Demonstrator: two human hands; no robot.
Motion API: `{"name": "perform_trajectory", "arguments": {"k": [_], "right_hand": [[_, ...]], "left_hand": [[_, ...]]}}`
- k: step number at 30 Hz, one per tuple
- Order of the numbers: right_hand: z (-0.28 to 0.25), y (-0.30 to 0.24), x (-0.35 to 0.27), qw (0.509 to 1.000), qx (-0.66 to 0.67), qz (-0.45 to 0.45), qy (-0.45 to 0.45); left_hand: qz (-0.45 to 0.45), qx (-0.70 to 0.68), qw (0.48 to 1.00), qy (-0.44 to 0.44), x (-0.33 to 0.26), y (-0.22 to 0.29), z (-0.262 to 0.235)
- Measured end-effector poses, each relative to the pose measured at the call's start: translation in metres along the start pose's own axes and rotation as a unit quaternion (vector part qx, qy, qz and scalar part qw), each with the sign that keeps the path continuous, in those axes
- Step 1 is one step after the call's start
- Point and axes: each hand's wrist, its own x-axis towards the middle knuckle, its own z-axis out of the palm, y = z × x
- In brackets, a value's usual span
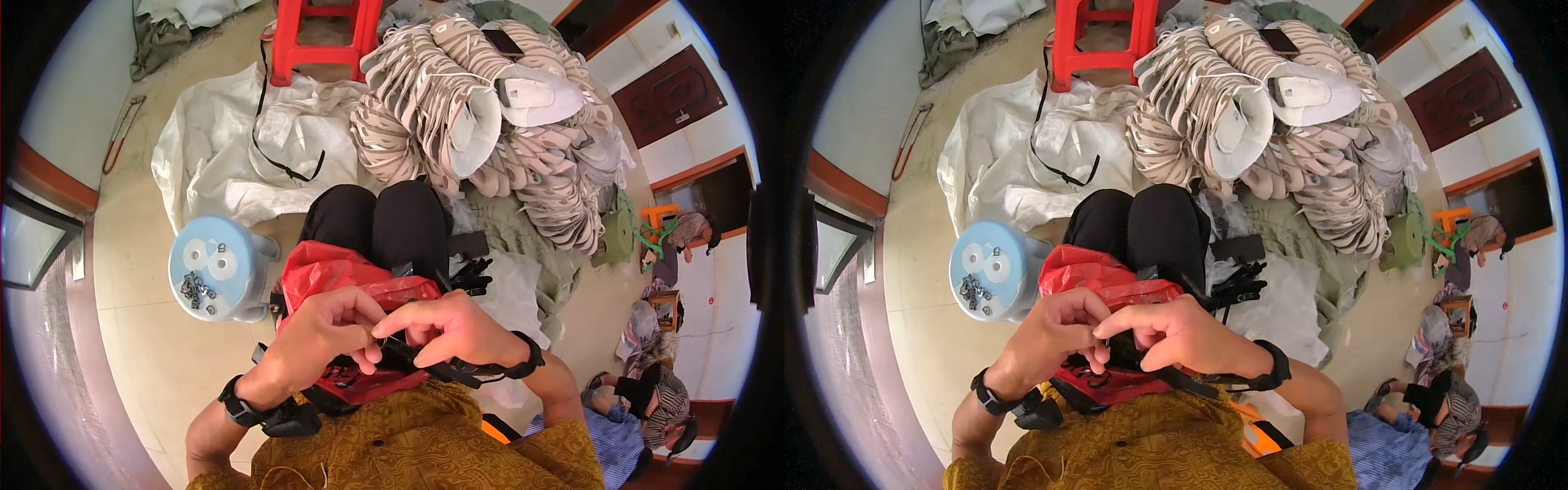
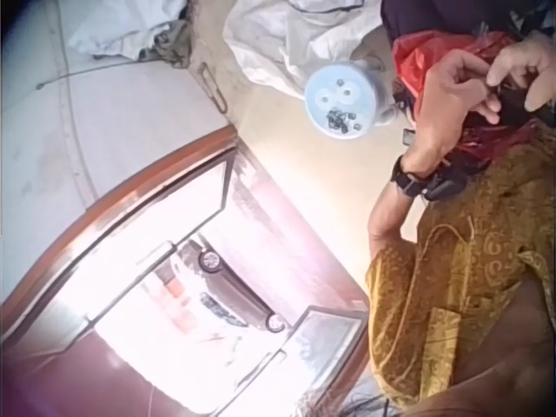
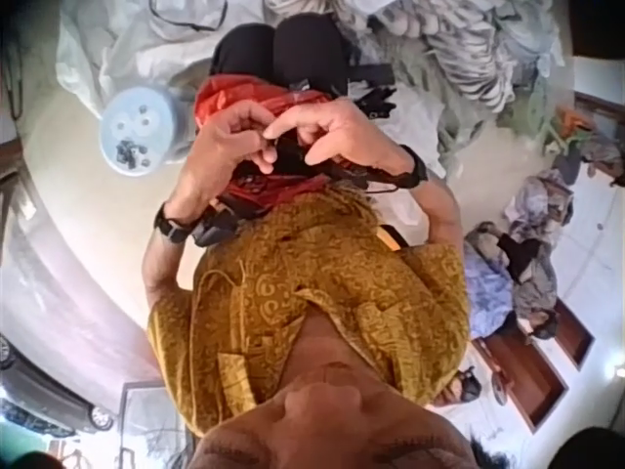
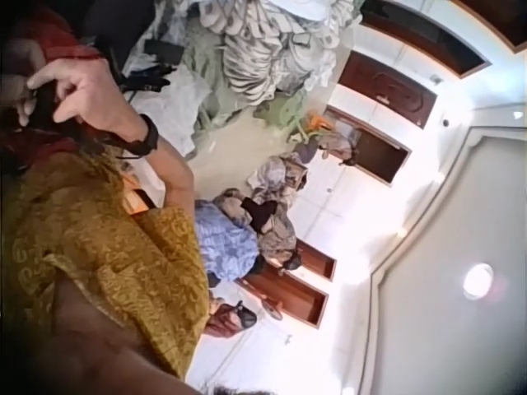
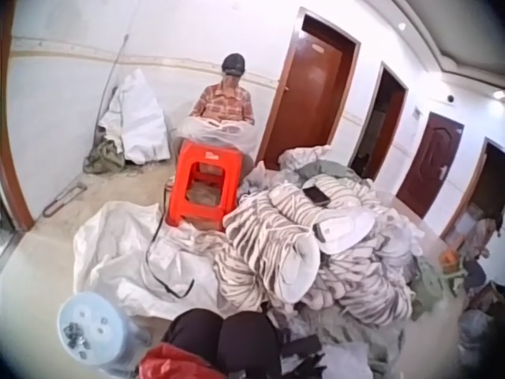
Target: The recorder is assembling small buckles or fasteners onto straps and placing them into a red bag in a shoe manufacturing environment.
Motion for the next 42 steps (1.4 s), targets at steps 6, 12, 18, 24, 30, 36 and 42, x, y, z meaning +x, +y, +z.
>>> {"name": "perform_trajectory", "arguments": {"k": [6,12,18,24,30,36,42], "right_hand": [[-0.003,0.005,0.004,0.98,0.176,0.084,-0.04],[0.001,0.018,0.003,0.976,0.206,0.068,0.019],[0.005,0.005,0.001,0.976,0.197,0.075,0.046],[0.002,0.01,0.001,0.982,0.168,0.069,0.053],[0.004,0.009,0.001,0.979,0.183,0.06,0.062],[0.007,0.017,0.001,0.975,0.208,0.053,0.064],[0.013,0.03,-0.001,0.974,0.212,0.023,0.072]], "left_hand": [[-0.043,-0.082,0.996,-0.017,0.006,-0.004,-0.002],[-0.059,-0.156,0.985,-0.049,0.01,-0.004,0.0],[-0.047,-0.226,0.971,-0.055,0.011,-0.012,0.0],[-0.032,-0.257,0.964,-0.06,0.012,-0.017,0.0],[0.005,-0.268,0.959,-0.089,0.008,-0.028,-0.002],[0.01,-0.296,0.951,-0.083,0.013,-0.039,-0.001],[0.007,-0.308,0.944,-0.122,0.011,-0.039,0.001]]}}
